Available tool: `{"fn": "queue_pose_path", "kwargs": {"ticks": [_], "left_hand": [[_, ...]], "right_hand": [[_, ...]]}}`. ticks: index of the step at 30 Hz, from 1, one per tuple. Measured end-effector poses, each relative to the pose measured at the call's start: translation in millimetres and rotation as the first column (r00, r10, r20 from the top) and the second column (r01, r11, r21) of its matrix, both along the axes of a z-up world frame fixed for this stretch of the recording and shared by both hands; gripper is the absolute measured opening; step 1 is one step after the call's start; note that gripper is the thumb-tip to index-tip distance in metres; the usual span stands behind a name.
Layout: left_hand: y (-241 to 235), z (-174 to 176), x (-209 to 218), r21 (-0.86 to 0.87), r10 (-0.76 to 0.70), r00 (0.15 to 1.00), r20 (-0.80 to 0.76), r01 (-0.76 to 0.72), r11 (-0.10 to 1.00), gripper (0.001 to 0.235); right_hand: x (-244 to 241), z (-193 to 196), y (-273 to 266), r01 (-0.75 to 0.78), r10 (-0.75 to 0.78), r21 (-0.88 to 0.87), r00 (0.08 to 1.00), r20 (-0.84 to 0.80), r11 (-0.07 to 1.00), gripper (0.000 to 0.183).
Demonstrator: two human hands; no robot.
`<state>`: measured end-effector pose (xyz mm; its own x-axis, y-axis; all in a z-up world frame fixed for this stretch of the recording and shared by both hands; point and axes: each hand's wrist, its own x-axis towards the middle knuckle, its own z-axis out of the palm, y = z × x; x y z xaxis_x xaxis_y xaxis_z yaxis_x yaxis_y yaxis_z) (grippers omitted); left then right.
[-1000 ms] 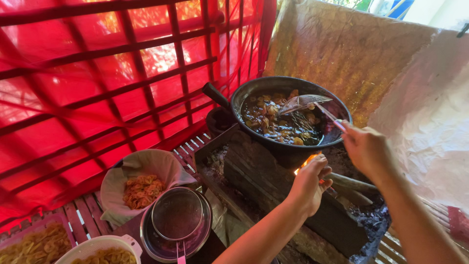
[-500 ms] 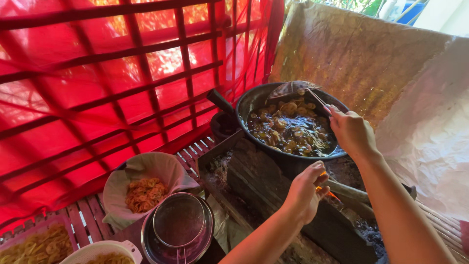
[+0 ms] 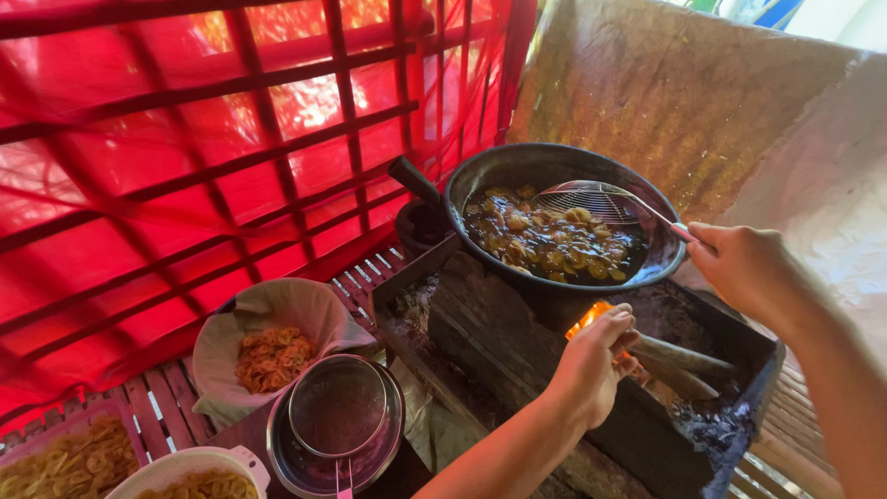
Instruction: The person stirs food frying in a wok over a wood fire using a spider strainer. They then use a second strainer to scoop the fried food from the oil and transfer it into a white colander.
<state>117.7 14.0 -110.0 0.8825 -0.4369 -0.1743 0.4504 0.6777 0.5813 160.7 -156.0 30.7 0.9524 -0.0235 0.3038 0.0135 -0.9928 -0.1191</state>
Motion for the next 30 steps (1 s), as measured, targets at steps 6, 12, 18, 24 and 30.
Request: {"fn": "queue_pose_path", "kwargs": {"ticks": [6,12,18,24,30], "left_hand": [[-3,9,-21,0.191,-0.077,0.997,0.027,0.071,0.979,0.064],[-4,4,-26,0.081,-0.023,0.994,0.103,0.015,0.997,0.065],[-2,4,-33,0.118,-0.067,0.995,0.078,0.057,0.991,0.065],[7,-4,-34,0.097,-0.018,0.993,0.119,0.007,0.995,0.065],[18,2,-37,0.188,-0.059,0.998,0.009,0.056,0.981,0.065]], "right_hand": [[-71,24,12,0.086,-0.103,-0.153,0.989,-0.108,0.985,0.042],[-113,45,12,0.195,-0.210,-0.156,0.974,-0.088,0.968,0.047],[-104,25,29,0.083,-0.106,-0.334,0.993,-0.053,0.939,0.044],[-69,-16,35,0.043,-0.031,-0.266,0.998,0.050,0.963,0.038],[-62,19,64,0.114,-0.084,-0.369,0.992,0.096,0.923,0.038]]}}
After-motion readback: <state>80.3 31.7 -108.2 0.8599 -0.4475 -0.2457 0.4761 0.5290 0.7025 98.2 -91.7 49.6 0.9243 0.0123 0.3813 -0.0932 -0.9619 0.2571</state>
